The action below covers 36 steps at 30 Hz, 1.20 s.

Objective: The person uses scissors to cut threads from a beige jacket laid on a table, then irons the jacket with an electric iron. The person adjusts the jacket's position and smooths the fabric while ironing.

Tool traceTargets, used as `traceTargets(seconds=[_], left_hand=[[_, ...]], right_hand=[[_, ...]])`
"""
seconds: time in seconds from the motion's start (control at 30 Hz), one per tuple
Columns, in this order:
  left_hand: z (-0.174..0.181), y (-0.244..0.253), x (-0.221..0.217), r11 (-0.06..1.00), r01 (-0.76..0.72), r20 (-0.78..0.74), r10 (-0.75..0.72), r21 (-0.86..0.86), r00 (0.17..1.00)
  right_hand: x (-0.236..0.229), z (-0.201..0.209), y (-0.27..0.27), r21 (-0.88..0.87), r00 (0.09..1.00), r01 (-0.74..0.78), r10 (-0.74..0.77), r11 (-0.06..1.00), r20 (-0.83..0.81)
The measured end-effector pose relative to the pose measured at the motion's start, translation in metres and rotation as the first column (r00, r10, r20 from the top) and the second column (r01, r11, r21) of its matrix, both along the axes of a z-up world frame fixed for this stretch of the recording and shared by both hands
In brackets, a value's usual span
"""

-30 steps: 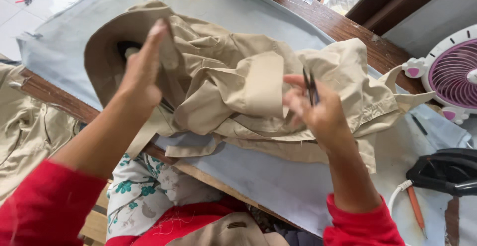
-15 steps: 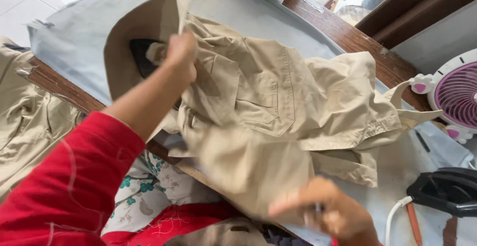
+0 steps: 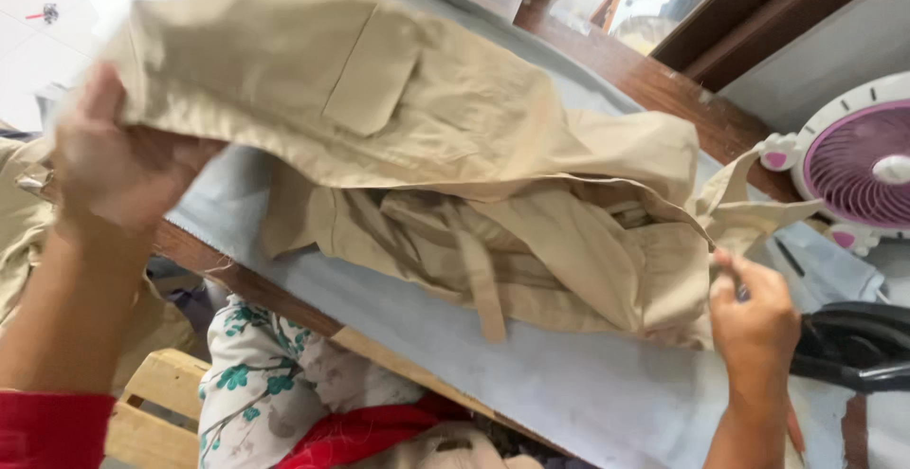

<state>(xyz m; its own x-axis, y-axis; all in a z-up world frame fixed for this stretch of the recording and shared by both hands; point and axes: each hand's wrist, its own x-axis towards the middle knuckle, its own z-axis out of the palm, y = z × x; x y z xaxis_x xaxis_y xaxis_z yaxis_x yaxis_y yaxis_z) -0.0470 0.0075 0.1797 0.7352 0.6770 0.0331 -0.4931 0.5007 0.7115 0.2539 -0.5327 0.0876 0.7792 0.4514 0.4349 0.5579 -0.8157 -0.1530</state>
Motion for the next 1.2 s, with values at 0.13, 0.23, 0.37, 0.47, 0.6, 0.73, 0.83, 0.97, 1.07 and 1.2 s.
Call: traceTargets(seconds=[0.13,0.23,0.37,0.47,0.6,0.73,0.83,0.97,1.07,1.2], left_hand=[[-0.08,0.017,-0.022,0.932,0.124,0.163,-0.071,-0.341,0.984],[-0.077,0.019,-0.021,0.918,0.095,0.159,-0.035,-0.384,0.987],[-0.075,0.027,-0.02,0.852,0.142,0.263,-0.006,-0.504,0.965],[-0.074,0.027,-0.02,0.844,0.222,0.363,-0.035,-0.487,0.931],[-0.078,0.025,-0.012,0.841,0.175,0.337,0.009,-0.511,0.942],[-0.073,0.028,-0.014,0.843,0.264,0.414,-0.054,-0.468,0.908],[-0.071,0.025,-0.017,0.823,0.262,0.44,-0.016,-0.504,0.898],[-0.082,0.026,-0.014,0.816,0.221,0.433,0.04,-0.534,0.901],[-0.06,0.015,-0.013,0.807,0.221,0.439,0.052,-0.547,0.897],[-0.068,0.023,-0.015,0.83,0.203,0.41,0.034,-0.52,0.911]], right_hand=[[0.008,0.006,0.064,0.062,0.984,-0.167,0.162,0.984,0.08],[0.039,-0.021,0.102,-0.09,0.992,-0.117,0.12,0.989,0.028],[0.045,-0.007,0.127,-0.267,0.974,-0.09,0.028,0.96,-0.227],[0.013,0.02,0.132,-0.294,0.938,-0.121,0.013,0.948,-0.346],[0.045,-0.04,0.102,-0.282,0.983,-0.073,0.117,0.957,0.14],[0.07,0.003,0.071,0.038,0.881,-0.198,0.161,0.979,0.444],[0.036,0.041,0.077,0.108,0.897,-0.333,0.28,0.937,0.341],[0.007,-0.002,0.103,-0.122,0.93,-0.368,0.366,0.922,-0.039],[0.025,-0.046,0.106,-0.183,0.965,-0.229,0.247,0.956,0.085],[0.062,-0.046,0.093,-0.118,0.881,-0.245,0.271,0.962,0.387]])
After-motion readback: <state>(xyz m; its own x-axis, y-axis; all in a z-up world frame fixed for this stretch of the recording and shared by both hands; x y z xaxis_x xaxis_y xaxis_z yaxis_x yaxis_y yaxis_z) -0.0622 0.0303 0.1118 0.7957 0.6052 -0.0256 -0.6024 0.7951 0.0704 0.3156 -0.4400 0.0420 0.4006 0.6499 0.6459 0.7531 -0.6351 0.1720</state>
